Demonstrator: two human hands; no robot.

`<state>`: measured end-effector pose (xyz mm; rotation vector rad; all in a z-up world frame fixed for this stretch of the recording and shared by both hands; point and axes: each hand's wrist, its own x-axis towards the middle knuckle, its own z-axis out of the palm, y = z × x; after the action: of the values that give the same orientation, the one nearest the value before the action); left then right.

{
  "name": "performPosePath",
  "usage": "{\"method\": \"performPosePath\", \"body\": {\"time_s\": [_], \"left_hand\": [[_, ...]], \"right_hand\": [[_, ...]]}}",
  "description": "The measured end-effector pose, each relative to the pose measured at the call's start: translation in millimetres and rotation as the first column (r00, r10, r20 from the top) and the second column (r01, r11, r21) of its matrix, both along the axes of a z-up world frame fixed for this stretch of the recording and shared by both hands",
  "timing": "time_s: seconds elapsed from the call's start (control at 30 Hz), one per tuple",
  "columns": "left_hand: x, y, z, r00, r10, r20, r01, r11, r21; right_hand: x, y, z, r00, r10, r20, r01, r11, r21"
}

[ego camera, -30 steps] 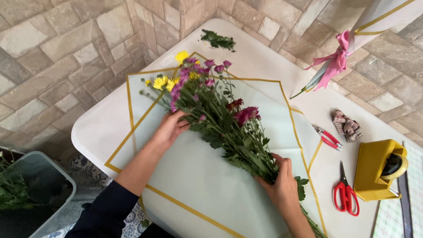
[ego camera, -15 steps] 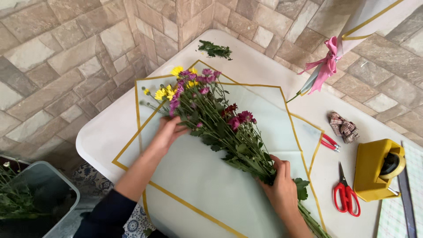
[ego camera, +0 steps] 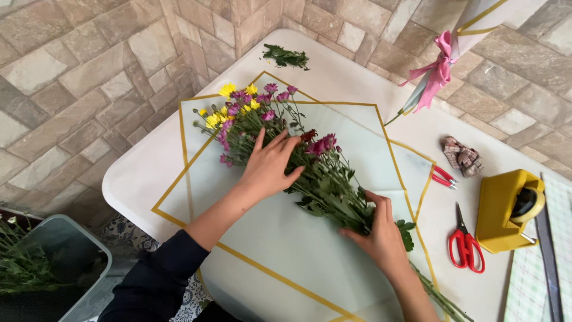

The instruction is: The person prepares a bouquet of flowers by arranging them on a sheet of wrapping paper, gathering the stems together, and securing them with a clear tie.

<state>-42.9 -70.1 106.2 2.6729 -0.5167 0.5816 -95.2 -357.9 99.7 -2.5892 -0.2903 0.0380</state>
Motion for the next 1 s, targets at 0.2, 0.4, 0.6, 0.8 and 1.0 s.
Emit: {"method": "performPosePath", "body": {"time_s": [0.2,0.4,0.6,0.8,1.0], "left_hand": [[3.2,-1.7,-9.1,0.987,0.071,-0.143,-0.046,0.984,0.169],[-0.7,7.2,12.7,0.966,-0.013,-0.259,0.065,0.979,0.193],[1.8,5.7,21.0,0.964,-0.043,-0.263,0.103,0.971,0.217],[5.0,11.3,17.2,0.969,-0.081,-0.232,0.121,0.979,0.165],[9.5,16.3,27.0,0.992,-0.128,-0.007,0.128,0.987,0.098]], "right_hand": [[5.7,-0.1,27.2,0.996,0.063,0.062,-0.070,0.990,0.122],[18.7,23.2,30.7,0.980,0.148,0.133,-0.160,0.984,0.078],[28.7,25.6,21.9,0.989,0.111,-0.097,-0.098,0.987,0.130],[25.1,38.0,41.2,0.981,0.108,-0.160,-0.075,0.977,0.200],[17.9,39.6,31.4,0.994,0.064,0.088,-0.079,0.980,0.180]]}}
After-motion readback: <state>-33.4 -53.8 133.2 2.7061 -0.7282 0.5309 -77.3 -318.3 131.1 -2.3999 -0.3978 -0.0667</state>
